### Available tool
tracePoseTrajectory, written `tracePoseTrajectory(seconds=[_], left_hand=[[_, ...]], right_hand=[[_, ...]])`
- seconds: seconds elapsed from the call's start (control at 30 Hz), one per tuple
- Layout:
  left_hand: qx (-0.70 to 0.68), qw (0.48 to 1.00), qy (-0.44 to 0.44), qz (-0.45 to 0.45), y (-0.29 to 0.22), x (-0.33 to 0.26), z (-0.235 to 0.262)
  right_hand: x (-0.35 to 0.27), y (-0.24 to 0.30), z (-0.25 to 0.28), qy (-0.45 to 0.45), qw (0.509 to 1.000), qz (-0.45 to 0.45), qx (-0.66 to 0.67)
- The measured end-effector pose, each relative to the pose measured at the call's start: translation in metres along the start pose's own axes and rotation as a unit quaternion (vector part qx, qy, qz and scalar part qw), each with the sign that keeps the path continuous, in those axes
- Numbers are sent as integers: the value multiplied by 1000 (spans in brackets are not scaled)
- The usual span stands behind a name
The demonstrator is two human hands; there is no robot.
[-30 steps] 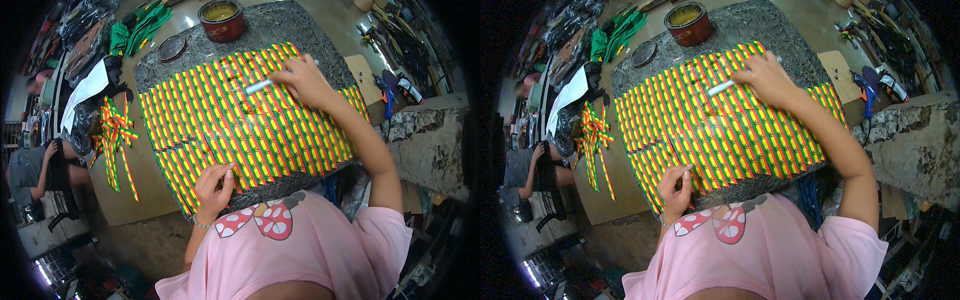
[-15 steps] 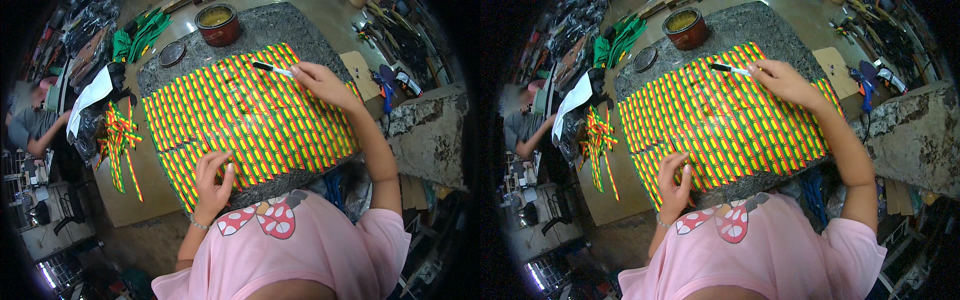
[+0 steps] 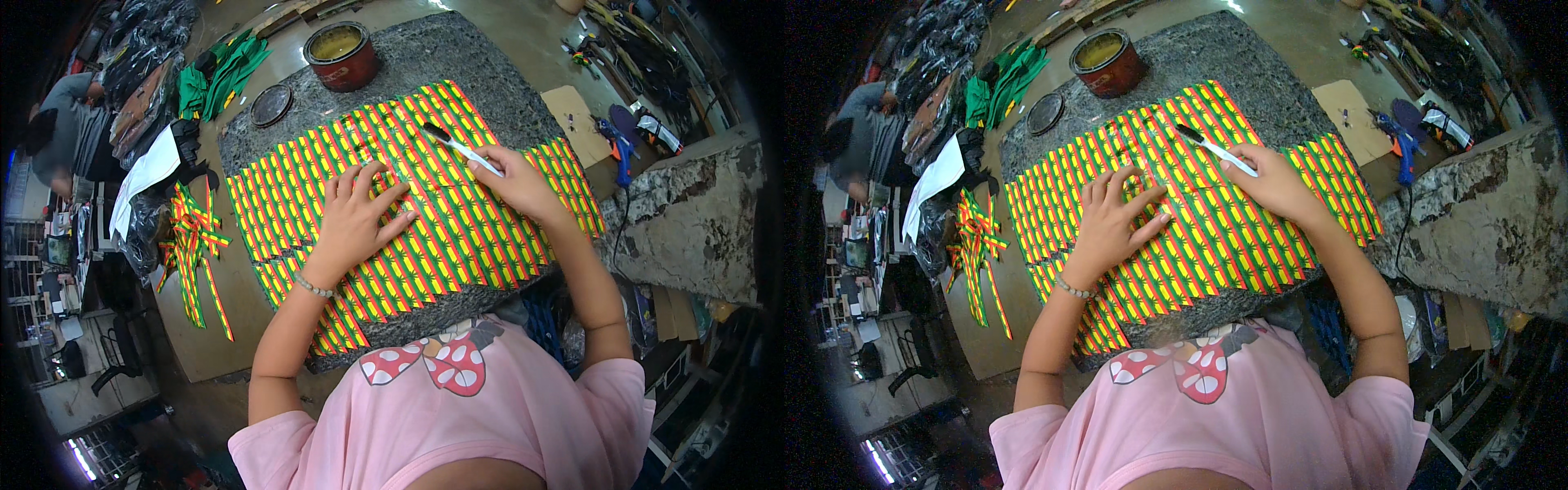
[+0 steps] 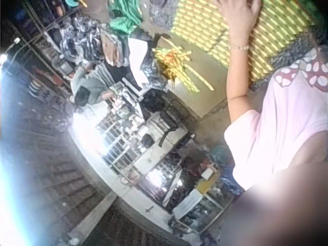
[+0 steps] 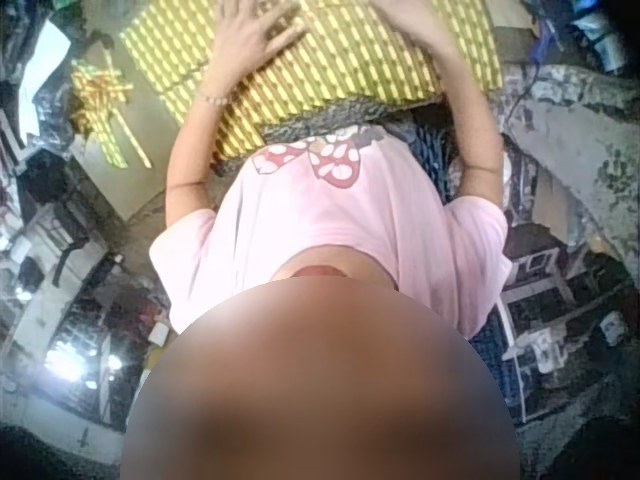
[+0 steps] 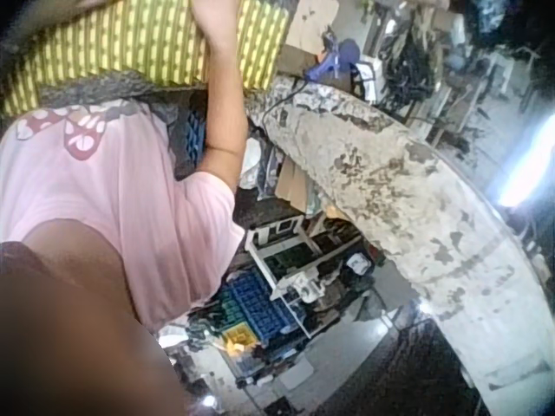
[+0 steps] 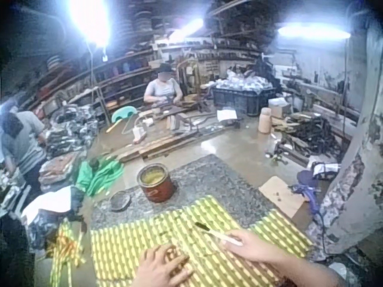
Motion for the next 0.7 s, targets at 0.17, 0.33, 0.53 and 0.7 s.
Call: tracePoseTrajectory(seconds=[0.17,0.33,0.53,0.7], left_hand=[[-7,1000,7,-1,1,-3,-2],[-79,997,23,-9,-4,-3,-4],[-127,990,-56,31,-3,-18,10],[-83,991,-75,73,1,-26,15]], right_hand=[[3,7,15,-10,1000,18,11],[24,37,44,-55,992,104,33],[82,112,72,-167,905,286,-269],[161,181,48,-197,818,253,-479]])
Point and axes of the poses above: each hand's wrist, its own x-axis towards the middle knuckle, its own z-axis out of the back of the hand, y = z × x, the point moved 5 cm from there along x, towards the middle knuckle, and after that the axes turned 11 degrees about -x, right-handed, at the moved point
